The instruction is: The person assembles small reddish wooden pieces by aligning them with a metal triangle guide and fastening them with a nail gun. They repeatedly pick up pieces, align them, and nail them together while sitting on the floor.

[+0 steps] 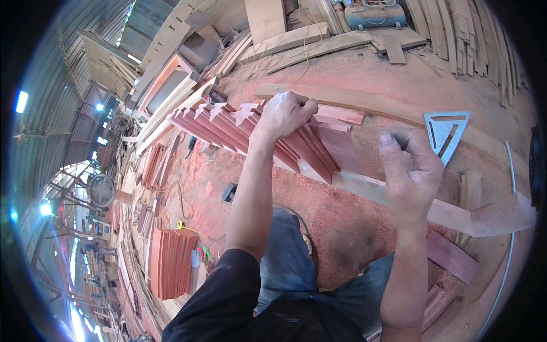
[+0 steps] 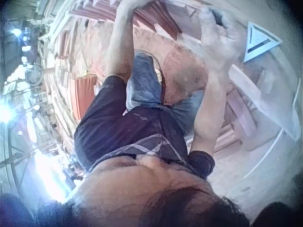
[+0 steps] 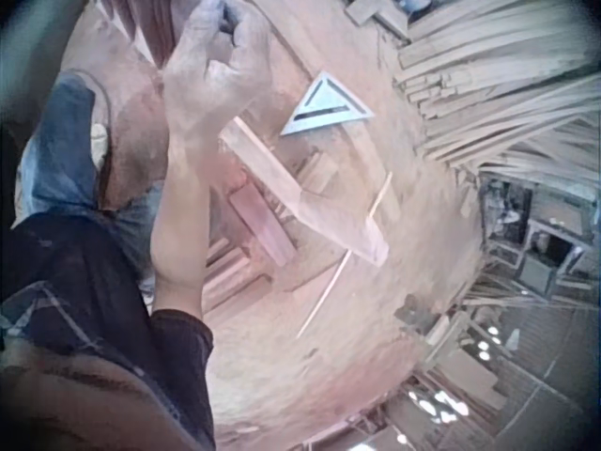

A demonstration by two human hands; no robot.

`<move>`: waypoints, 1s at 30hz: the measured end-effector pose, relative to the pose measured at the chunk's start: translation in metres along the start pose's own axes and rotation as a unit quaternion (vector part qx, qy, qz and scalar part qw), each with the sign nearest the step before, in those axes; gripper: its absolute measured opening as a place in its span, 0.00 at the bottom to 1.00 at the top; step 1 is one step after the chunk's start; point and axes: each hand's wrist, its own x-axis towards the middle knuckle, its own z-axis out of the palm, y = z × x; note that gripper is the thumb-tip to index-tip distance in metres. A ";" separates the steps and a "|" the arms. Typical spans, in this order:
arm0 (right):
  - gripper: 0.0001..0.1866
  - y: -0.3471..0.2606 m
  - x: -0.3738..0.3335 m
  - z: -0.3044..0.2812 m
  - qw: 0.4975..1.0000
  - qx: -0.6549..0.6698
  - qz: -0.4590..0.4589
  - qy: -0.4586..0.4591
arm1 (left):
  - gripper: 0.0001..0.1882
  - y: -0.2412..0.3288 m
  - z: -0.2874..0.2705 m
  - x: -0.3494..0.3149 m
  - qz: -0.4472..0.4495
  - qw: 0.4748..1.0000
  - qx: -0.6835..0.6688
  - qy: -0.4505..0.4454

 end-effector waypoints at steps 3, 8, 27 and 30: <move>0.07 -0.005 0.002 0.001 0.999 -0.025 -0.031 0.015 | 0.24 -0.003 0.002 0.000 0.023 0.999 0.012 0.021; 0.09 -0.007 -0.002 -0.004 0.997 -0.037 -0.023 0.061 | 0.28 -0.003 0.004 -0.001 0.043 0.998 -0.012 0.036; 0.16 0.020 0.007 0.050 0.983 0.128 0.061 0.120 | 0.24 -0.016 0.005 -0.009 0.121 0.980 -0.139 0.078; 0.13 0.008 0.007 0.050 0.981 0.172 0.050 0.069 | 0.25 -0.022 0.008 -0.006 0.093 0.987 -0.116 0.056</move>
